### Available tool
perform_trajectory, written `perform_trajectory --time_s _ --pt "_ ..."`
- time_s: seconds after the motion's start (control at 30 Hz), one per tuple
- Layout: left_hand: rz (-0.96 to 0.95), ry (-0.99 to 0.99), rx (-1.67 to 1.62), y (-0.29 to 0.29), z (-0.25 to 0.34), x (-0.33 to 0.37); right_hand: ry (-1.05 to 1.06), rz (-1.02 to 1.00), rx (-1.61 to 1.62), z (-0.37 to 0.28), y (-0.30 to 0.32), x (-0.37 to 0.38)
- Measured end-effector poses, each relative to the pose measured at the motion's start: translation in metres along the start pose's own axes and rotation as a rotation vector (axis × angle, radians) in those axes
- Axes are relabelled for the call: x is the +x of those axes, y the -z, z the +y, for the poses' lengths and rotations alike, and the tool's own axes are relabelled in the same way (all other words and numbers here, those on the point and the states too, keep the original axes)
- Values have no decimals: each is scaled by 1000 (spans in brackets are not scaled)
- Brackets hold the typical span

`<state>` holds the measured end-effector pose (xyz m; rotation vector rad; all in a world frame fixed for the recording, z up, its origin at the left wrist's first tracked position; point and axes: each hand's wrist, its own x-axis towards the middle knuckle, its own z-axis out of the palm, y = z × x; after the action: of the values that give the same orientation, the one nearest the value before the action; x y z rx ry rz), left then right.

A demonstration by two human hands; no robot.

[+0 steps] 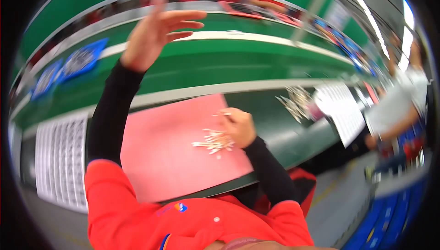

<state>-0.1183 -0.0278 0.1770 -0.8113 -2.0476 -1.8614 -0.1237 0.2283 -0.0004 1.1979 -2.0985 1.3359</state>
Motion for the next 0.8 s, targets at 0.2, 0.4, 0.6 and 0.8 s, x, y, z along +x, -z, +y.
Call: perform_trajectory --time_s 0.2,0.4,0.6,0.8 --pt "296 465 1146 151 -26 -108 37 -76 -11 -35 13 1" --pt "189 814 1393 180 -14 -172 104 -92 -28 -35 21 0" --pt "156 716 1453 243 -50 -232 143 -57 -50 -9 14 -3" --pt "153 826 1117 229 -94 -214 87 46 -24 -3 8 -11"
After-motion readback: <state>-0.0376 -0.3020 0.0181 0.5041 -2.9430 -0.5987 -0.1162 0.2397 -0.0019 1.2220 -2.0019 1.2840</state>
